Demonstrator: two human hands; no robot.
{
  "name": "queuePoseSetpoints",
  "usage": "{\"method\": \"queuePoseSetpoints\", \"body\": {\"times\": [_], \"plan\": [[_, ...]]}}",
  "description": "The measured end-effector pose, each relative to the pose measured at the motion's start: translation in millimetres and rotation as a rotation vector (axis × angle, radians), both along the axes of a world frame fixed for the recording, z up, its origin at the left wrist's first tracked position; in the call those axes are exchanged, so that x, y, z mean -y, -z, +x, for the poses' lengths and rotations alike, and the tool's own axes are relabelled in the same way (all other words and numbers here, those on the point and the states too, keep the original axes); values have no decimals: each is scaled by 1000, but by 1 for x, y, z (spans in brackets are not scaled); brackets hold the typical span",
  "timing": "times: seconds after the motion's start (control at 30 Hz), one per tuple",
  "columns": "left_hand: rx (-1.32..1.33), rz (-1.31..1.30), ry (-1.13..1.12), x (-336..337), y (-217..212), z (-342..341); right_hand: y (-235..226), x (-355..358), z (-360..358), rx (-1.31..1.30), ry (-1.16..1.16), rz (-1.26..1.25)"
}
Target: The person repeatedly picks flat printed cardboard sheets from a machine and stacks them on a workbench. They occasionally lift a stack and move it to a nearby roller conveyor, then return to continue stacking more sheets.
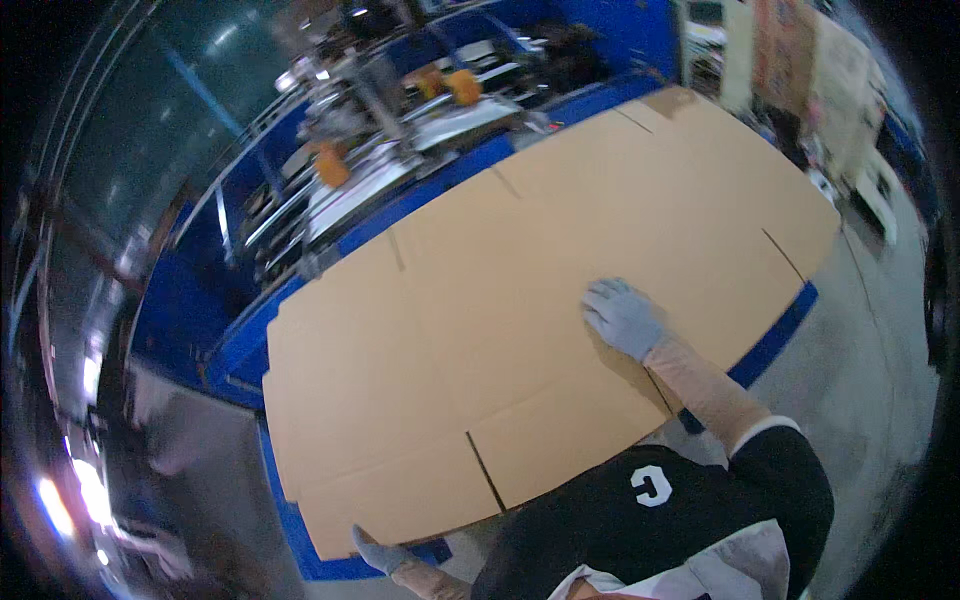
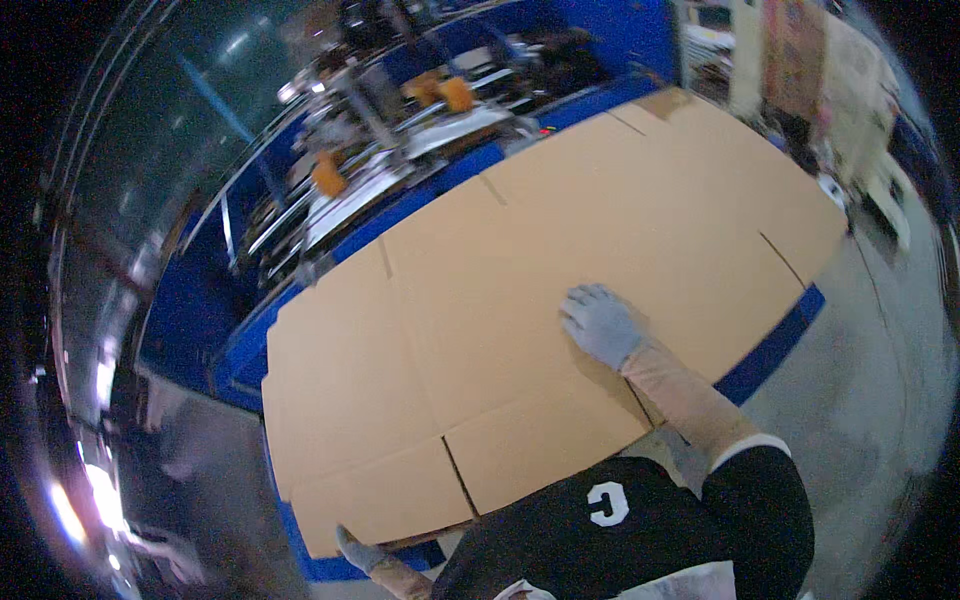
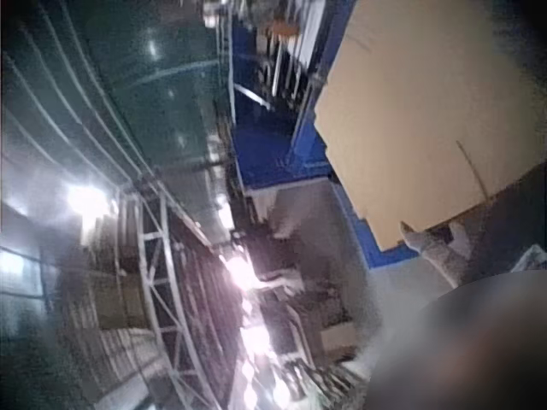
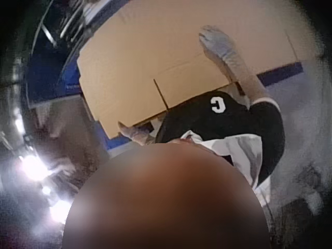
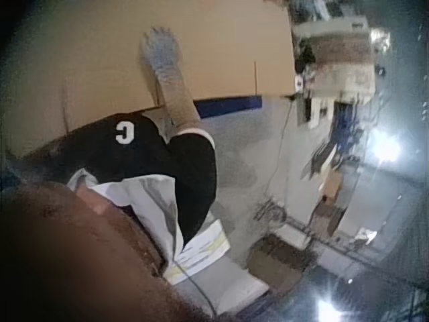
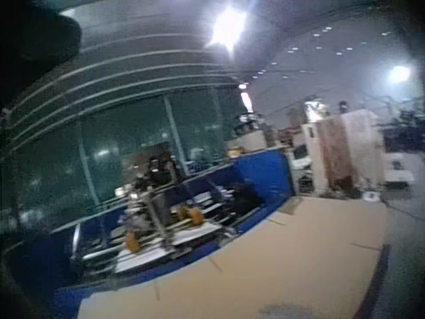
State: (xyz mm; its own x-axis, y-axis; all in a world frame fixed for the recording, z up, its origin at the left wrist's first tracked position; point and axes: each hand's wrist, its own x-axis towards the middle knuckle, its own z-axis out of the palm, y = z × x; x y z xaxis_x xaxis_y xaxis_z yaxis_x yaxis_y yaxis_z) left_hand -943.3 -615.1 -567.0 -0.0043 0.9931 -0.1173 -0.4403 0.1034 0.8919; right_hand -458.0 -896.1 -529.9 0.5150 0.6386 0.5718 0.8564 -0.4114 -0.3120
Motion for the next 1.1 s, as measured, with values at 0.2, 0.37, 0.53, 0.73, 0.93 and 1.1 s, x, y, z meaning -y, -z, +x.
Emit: {"method": "queuePoseSetpoints", "body": {"times": [0.2, 0.37, 0.53, 0.73, 0.93, 1.1], "plan": [[-420, 273, 31, -1, -18, 43, 22, -12, 30, -148, -27, 45], [-505, 423, 146, 20, -69, 134, 47, -27, 53, -166, 75, 114], [-454, 588, 174, 42, -108, 156, 52, -27, 56, -138, -35, 143], [-333, 709, 136, 54, -157, 127, 43, -26, 40, -175, -57, 262], [-745, 554, 231, 87, -192, 129, -28, -40, 24, -1241, -264, 647], [-1051, 1431, 737, 128, -166, 214, -99, -25, 72, -1625, -597, 803]]}}
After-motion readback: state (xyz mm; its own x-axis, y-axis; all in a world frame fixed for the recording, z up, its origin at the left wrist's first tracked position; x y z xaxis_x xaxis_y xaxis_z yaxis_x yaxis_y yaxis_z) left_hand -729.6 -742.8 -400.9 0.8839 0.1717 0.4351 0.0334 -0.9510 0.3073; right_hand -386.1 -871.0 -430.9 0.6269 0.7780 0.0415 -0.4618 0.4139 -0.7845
